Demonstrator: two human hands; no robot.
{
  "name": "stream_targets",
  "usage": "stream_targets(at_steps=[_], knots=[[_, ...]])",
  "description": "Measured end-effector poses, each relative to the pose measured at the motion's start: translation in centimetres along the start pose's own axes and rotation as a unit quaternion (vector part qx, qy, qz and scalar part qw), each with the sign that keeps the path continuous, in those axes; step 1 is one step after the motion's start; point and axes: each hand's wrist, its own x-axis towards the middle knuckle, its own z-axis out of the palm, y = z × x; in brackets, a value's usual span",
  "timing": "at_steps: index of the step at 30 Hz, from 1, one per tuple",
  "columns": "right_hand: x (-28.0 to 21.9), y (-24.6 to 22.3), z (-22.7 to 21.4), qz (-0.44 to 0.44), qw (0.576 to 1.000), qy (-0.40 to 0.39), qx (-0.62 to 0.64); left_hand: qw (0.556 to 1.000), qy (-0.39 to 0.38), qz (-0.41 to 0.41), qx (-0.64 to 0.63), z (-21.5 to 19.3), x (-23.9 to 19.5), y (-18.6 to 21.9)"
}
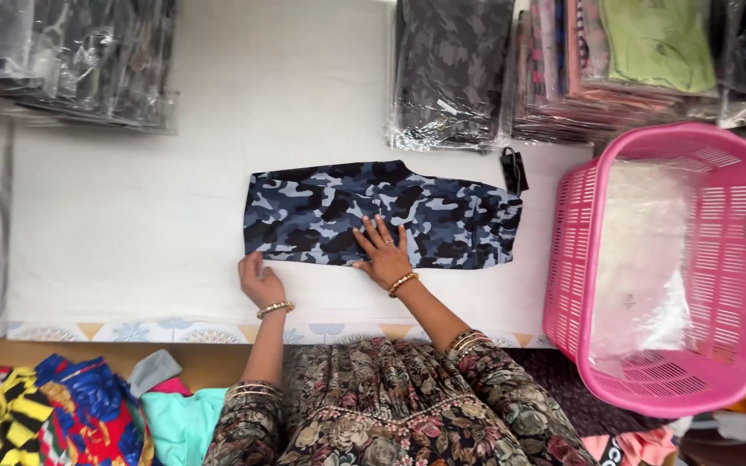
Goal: The person folds a pair of camouflage-patterned shorts and places them into a clear plastic bag. They then fold a second pair of camouflage-patterned pants, attach a tag, and place them into another plastic bag. The person stacks the packaged items on the table.
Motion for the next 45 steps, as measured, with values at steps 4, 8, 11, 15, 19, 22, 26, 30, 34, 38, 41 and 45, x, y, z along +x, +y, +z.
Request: stream_targets(at_steps=[4, 8, 11, 15, 19, 22, 26, 30, 34, 38, 41, 45], knots=[[-1.6, 1.9, -0.2, -0.006, 1.0, 0.009, 0.017, 0.972, 0.219, -0.081, -0.002, -0.7, 2.7, -2.5], [-4.3, 3.3, -0.1, -0.034, 0.998, 0.033, 0.032, 0.988, 0.142, -0.001, 0.065, -1.4, 7.4, 4.2], [-5.8, 4.1, 0.1, -0.05, 0.997, 0.04, 0.046, 0.983, 0.023, -0.05, 0.177, -2.0, 9.5, 9.1], [-6.8, 4.9, 0.4, -0.034, 0.996, 0.038, 0.069, 0.954, -0.031, -0.155, 0.254, -1.5, 11.3, 6.9], [-7.5, 5.4, -0.3, -0.03, 0.995, 0.027, 0.086, 0.954, -0.015, -0.141, 0.264, -1.0, 11.4, 7.7], [-8.7, 6.0, -0.7, -0.029, 0.996, 0.025, 0.077, 0.951, -0.053, -0.12, 0.281, -1.2, 10.9, 6.7], [-9.6, 7.6, -1.2, -0.034, 0.993, 0.054, 0.097, 0.966, -0.071, -0.097, 0.229, 0.3, 9.1, 7.7], [-10.0, 10.3, -0.1, -0.016, 0.958, 0.146, 0.248, 0.987, -0.133, 0.043, 0.074, 4.7, 3.0, 14.5], [-7.6, 15.2, 3.2, 0.112, 0.827, 0.176, 0.522, 0.965, -0.257, 0.05, -0.012, 11.7, -5.4, 23.0], [-6.4, 19.7, 3.1, 0.169, 0.653, 0.193, 0.713, 0.911, -0.391, 0.131, -0.003, 16.2, -11.2, 25.8], [-6.3, 22.4, 3.6, 0.237, 0.558, 0.239, 0.758, 0.87, -0.467, 0.149, 0.049, 17.6, -13.1, 24.0], [-5.4, 23.3, 5.4, 0.281, 0.736, 0.24, 0.567, 0.864, -0.474, 0.142, 0.094, 16.6, -13.2, 21.3]])
